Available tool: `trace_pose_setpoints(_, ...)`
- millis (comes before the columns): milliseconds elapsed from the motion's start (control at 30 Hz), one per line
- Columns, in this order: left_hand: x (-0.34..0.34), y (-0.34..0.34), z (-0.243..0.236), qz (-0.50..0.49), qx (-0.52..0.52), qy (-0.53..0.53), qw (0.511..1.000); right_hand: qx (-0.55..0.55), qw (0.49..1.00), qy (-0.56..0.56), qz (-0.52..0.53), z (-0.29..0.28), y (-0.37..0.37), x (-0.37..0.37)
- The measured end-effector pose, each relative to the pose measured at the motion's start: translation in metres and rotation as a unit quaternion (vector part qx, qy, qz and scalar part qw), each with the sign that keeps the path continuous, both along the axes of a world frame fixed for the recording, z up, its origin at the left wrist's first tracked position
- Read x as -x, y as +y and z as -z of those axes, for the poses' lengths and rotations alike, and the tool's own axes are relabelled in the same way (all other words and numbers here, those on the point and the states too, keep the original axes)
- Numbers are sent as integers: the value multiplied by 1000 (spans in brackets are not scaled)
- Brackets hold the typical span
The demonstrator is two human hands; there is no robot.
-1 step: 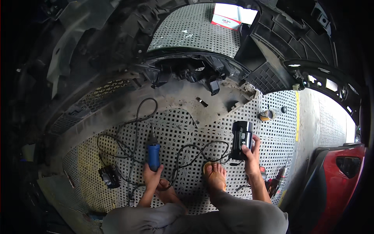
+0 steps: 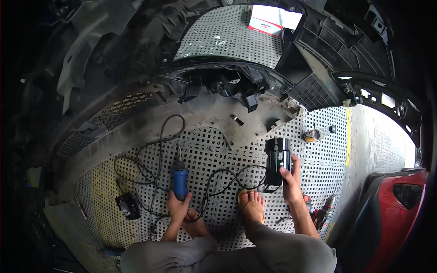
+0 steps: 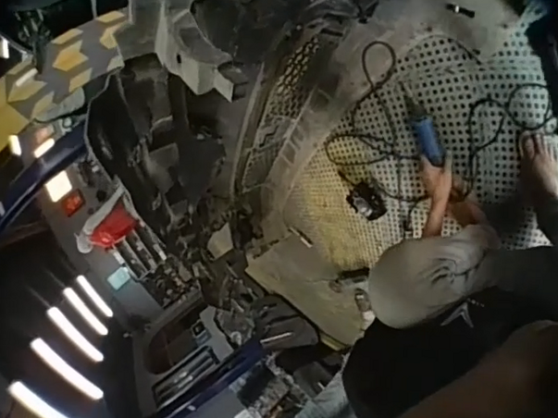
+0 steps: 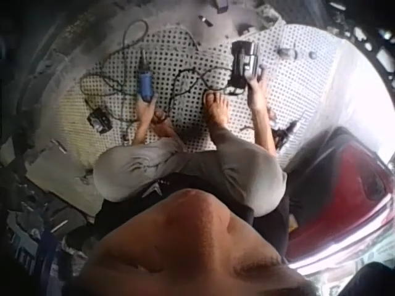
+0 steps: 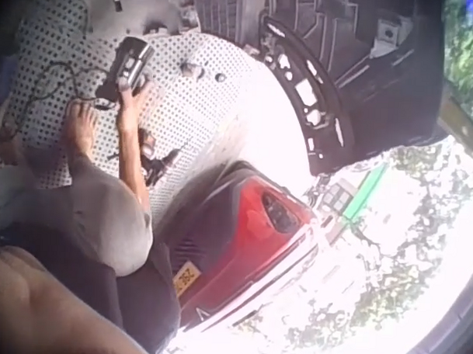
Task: Replacing or repairing components on a car bumper assembly using power tools.
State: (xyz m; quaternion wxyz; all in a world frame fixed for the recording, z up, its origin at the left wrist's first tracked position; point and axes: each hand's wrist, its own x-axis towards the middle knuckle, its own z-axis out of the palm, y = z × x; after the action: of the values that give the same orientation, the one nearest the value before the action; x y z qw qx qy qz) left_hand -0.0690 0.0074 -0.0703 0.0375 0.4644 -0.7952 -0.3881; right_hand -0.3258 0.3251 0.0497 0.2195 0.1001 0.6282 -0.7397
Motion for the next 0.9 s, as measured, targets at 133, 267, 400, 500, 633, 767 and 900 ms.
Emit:
trace_pose_setpoints(133,1,2,-3,52,62,-79,994,133,989,-30,-51,-38,-47,11)
trace_pose_setpoints(267,10,-7,-49,128,137,-120,975,112,991,-47,-54,-53,-37,-4)
trace_pose_setpoints(400,62,-32,-112,282,251,-24,926,36,990,-32,-132,-51,27,-20)
trace_pose_setpoints(500,121,-58,-154,485,150,76,858,-46,984,-66,-160,-71,61,-29)
trace_pose_setpoints(633,236,-35,-168,576,102,74,808,-20,984,-96,-149,7,68,-76)
trace_pose_setpoints(767,307,-13,-162,514,190,110,829,-687,672,-64,-269,156,-38,-155)
trace_pose_setpoints(900,303,-16,-127,539,130,242,797,-862,408,177,-244,254,23,-210)
